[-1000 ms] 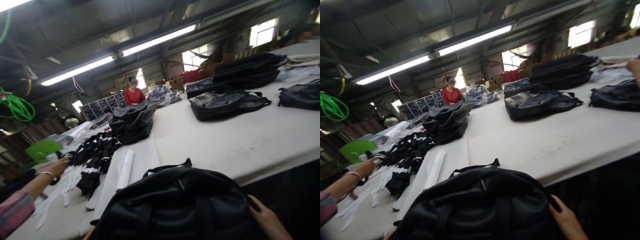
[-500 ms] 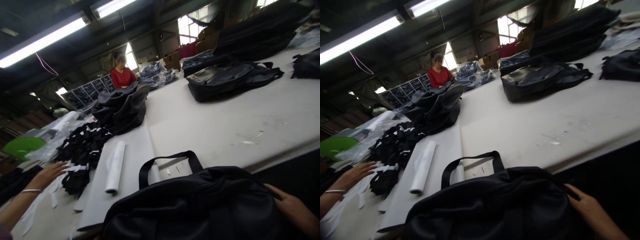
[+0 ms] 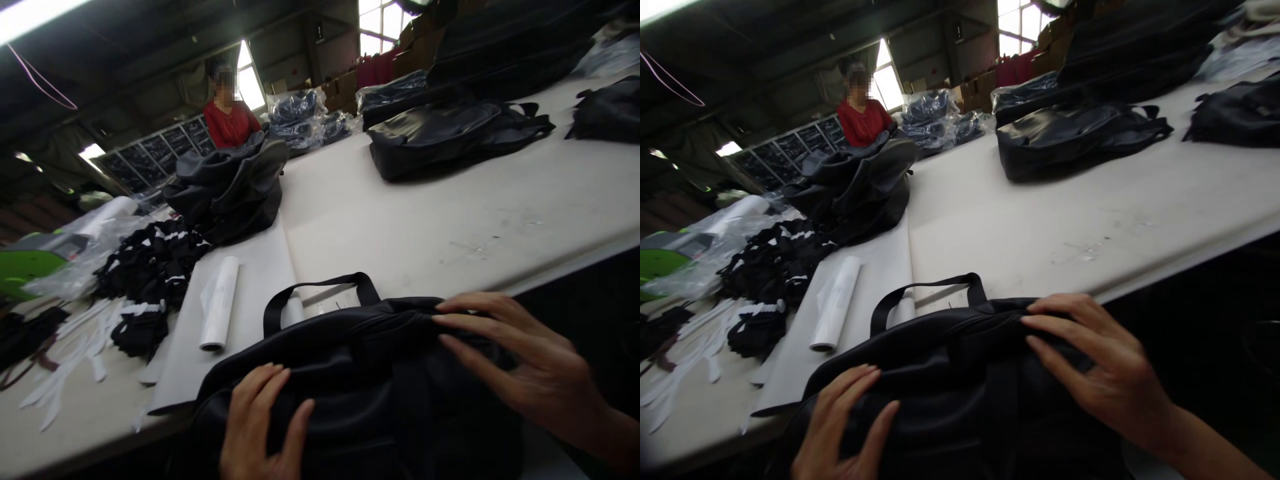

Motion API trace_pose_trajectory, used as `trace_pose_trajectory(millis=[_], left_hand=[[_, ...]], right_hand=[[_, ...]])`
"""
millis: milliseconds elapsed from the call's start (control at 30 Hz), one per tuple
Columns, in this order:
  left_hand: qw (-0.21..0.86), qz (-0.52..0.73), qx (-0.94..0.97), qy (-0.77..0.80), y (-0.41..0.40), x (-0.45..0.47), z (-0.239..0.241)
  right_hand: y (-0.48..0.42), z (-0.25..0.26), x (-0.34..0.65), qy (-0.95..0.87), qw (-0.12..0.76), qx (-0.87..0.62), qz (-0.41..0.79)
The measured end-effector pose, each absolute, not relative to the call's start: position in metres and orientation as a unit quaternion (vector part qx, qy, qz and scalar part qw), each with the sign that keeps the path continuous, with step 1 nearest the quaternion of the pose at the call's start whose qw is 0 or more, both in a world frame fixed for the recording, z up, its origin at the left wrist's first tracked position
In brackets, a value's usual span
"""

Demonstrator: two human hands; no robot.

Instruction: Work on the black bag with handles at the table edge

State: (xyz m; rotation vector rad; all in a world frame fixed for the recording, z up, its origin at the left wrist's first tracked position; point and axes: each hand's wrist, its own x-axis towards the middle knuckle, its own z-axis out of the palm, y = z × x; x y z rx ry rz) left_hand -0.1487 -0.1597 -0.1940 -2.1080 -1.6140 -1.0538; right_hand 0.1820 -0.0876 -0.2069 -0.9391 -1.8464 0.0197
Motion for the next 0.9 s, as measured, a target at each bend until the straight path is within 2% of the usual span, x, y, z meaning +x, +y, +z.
trace_pose_trajectory(millis=[133,200,400,500,667,900], left_hand=[[0.185,-0.206,-0.807,-0.522,-0.128,-0.122,-0.198],[0.168,-0.19,-0.822,-0.51,-0.126,-0.127,-0.207],[0.032,-0.26,-0.811,-0.523,-0.136,-0.135,-0.213],[0.009,-0.241,-0.801,-0.548,-0.13,-0.114,-0.209],[-0.027,-0.335,-0.753,-0.566,-0.117,-0.075,-0.213],[-0.137,-0.377,-0.66,-0.635,-0.122,-0.061,-0.21]], right_hand=[[-0.07,-0.185,0.145,-0.883,0.365,-0.283,0.08],[-0.064,-0.189,0.135,-0.9,0.326,-0.274,0.096],[-0.051,-0.199,0.126,-0.908,0.312,-0.27,0.078],[-0.047,-0.199,0.123,-0.914,0.302,-0.259,0.076],[-0.043,-0.201,0.123,-0.896,0.332,-0.27,0.12],[-0.046,-0.213,0.136,-0.878,0.359,-0.269,0.163]])
